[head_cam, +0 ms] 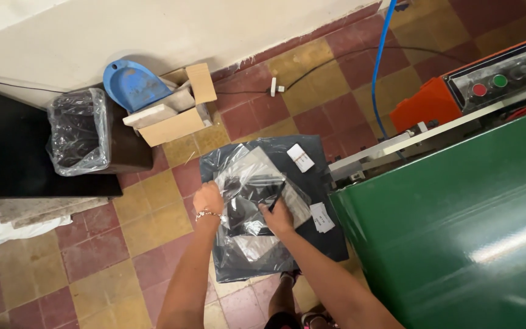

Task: Folding black plastic bags and inserting them into individual clear plastic sleeves for final packaging.

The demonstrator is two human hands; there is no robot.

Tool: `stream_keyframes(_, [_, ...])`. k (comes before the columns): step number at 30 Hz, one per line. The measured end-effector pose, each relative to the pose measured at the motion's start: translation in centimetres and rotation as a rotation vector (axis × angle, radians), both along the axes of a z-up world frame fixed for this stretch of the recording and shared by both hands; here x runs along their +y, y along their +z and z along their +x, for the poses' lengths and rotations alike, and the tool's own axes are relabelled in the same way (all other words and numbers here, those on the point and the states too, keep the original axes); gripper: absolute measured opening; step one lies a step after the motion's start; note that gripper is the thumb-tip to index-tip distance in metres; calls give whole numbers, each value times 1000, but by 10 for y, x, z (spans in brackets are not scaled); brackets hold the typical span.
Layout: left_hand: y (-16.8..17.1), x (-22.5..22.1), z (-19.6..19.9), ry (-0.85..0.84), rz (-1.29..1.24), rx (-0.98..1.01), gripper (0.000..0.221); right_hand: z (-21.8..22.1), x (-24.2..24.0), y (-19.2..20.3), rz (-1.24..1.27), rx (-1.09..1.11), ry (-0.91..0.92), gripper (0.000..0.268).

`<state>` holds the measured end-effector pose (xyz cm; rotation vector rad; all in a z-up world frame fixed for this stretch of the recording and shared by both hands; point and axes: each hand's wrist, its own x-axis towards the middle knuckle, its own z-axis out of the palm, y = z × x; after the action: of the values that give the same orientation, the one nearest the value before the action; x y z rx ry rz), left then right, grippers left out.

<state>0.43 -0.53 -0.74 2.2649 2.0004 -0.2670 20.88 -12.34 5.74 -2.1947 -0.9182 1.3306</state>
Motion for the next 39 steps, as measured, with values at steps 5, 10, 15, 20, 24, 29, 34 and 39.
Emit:
stream_keyframes(5, [-8, 2, 2, 19, -39, 31, 15, 1, 0, 2, -15, -15, 30, 44])
stream_keyframes(10, [28, 5, 4, 165, -186, -135, 22, 0, 2, 4, -21, -24, 40, 41])
stream_keyframes(15, [28, -5, -5, 303, -172, -265, 12, -4, -4, -12, -49, -100, 83, 42])
stream_keyframes(20, [10, -18, -4, 310, 15, -382, 18, -3, -6, -3, -89, -95, 88, 40])
stream_keyframes(24, [10, -26, -2, 285, 38, -394, 16, -7, -10, -37, -112, -142, 112, 63])
stream_keyframes(29, [-7, -16, -16, -99, 407, -141, 8, -11, -9, -31, -139, -183, 74, 62])
stream_keyframes(34, [3, -13, -24, -328, 423, -88, 8, -9, -3, -22, -102, -127, 95, 62])
stream_keyframes(39, [-3, -9, -30, -461, 390, -41, 13, -10, 1, -10, -117, -102, 117, 55])
